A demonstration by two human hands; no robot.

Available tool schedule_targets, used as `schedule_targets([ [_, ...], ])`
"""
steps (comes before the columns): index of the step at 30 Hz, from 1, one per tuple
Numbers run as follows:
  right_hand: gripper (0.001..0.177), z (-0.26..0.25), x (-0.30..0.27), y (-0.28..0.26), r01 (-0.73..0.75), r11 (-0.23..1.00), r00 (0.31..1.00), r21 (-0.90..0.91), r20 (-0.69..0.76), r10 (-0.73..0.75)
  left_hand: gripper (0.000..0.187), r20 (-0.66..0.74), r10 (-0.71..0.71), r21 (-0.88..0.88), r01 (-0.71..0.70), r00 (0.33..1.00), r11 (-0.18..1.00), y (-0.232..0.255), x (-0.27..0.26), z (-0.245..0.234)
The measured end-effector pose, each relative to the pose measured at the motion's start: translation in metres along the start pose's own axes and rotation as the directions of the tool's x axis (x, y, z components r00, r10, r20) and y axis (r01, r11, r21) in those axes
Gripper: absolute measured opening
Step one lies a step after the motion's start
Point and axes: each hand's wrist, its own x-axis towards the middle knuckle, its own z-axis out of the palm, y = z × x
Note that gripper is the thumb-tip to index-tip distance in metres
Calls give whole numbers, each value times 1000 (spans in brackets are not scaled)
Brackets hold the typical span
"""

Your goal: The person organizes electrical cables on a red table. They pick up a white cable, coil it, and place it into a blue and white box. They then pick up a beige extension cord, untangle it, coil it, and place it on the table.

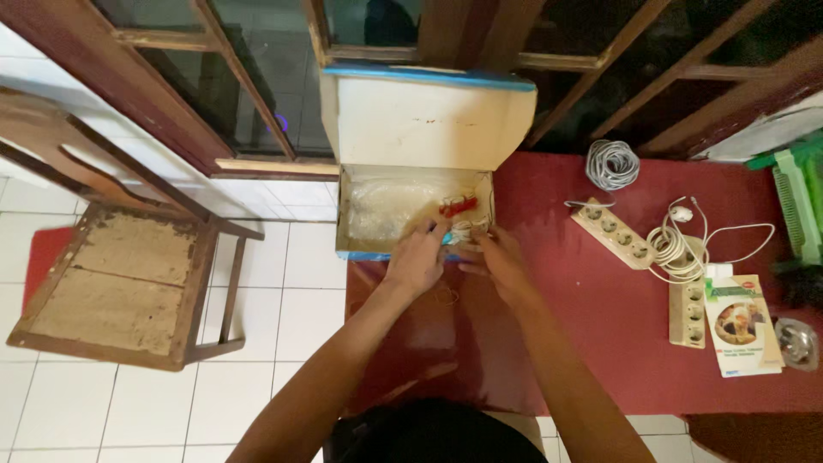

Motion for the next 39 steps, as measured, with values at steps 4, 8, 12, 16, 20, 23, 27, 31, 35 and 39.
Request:
schedule_targets([
  [4,35,-19,20,-4,-4,985,998,-171,-70,-8,45,22,76,67,-77,997,995,-9,46,9],
  [8,31,-32,14,4,135,899,976,-418,-99,-193,46,253,-3,171,-42,968,984,-27,77,37],
  [12,29,-49,4,25,356,801,898,-481,-61,-436,61,346,6,219,-88,938,972,-32,83,52],
  [16,31,-65,-21,38,411,743,843,-528,-91,-530,65,281,5,245,-77,960,967,-19,73,32],
  [20,35,-72,-67,27,404,687,819,-604,-95,-565,68,96,145,298,-168,985,940,1,29,5],
  [23,40,-77,-94,17,387,627,801,-676,-91,-592,74,31,268,382,-259,963,887,20,-1,-6],
  [27,52,-93,-129,18,455,384,680,-803,36,-732,81,41,338,364,-329,940,871,43,-25,-7],
  [31,60,-115,-165,25,312,436,734,-844,-77,-675,76,88,421,336,-425,903,840,64,-34,7],
  [35,64,-143,-207,35,167,529,768,-832,-227,-599,77,144,456,272,-478,878,835,87,-44,27],
  [39,66,-175,-238,46,120,542,752,-832,-280,-597,78,180,471,244,-503,863,829,113,-56,54],
])
